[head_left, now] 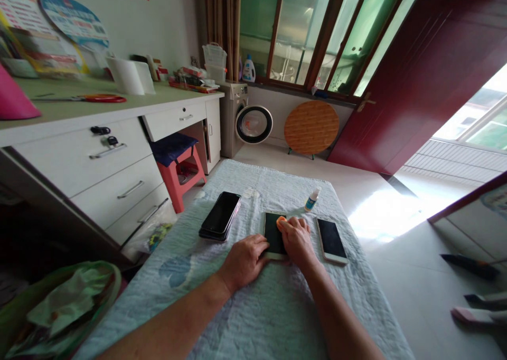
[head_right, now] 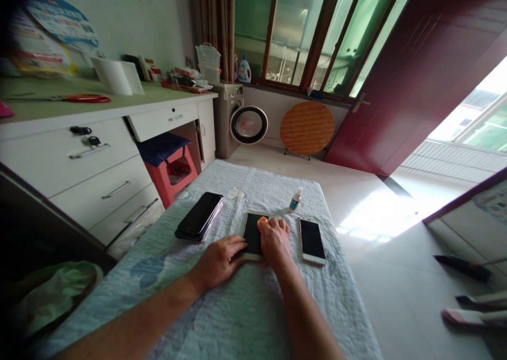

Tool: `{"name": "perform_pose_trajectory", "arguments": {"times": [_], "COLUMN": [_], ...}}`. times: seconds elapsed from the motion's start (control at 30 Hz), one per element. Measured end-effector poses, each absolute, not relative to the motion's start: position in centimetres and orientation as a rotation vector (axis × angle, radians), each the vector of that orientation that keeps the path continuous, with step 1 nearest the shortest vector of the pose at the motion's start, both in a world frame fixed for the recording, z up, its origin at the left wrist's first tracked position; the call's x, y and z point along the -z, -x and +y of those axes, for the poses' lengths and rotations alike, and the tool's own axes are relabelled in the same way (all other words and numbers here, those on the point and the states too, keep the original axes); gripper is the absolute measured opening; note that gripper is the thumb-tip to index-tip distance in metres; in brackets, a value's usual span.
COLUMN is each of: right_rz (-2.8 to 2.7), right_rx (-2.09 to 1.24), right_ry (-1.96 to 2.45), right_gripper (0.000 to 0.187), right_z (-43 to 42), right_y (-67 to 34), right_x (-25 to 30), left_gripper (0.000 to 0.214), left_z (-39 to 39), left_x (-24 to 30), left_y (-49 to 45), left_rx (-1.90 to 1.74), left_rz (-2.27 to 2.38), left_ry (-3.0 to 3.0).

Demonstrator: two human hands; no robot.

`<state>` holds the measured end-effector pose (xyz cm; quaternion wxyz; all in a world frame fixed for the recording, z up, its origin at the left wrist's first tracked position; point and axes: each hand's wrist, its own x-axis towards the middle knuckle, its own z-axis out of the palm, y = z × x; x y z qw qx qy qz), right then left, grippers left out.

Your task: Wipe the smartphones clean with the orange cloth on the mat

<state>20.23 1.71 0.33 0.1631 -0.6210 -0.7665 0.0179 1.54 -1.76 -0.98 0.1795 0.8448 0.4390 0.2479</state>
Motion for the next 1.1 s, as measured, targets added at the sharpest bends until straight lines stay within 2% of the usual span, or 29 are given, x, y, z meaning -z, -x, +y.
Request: {"name": "perform_pose_trajectory", "arguments": {"times": [0.23, 0.67, 0.8, 0.93, 1.1], "right_rz": [-2.142, -2.344, -2.285, -2.192, -2.189], "right_rx": [0.007, -0.207, -0.147, -0.051, -0.012], "right_ry": [1.851, 1.436, 1.544, 1.701, 1.704], "right_gripper": [0.020, 0.019, 0.018, 0.016, 0.015], "right_z": [1.7, 0.0, 0.4, 0.8, 0.7], "right_y": [-21.1, -19.8, -20.2, -21.0, -21.0], "right_x": [-0.2, -0.9, -0.8, -0.6, -0.5], "left_gripper": [0.026, 0.019, 0.017, 0.024, 0.025], "left_z": [-1.8, -1.9, -1.8, -1.7, -1.7], "left_x": [0.9, 0.6, 0.7, 1.0, 1.2], "left_y": [-1.5, -1.4, -1.4, -1.4, -1.5], "left_rx": [-0.694, -0.725, -0.731, -0.722, -0.733], "left_rz": [1.248, 1.203, 1.223, 1.240, 1.249], "left_ry": [-2.394, -2.353, -2.358, -2.380, -2.386]}}
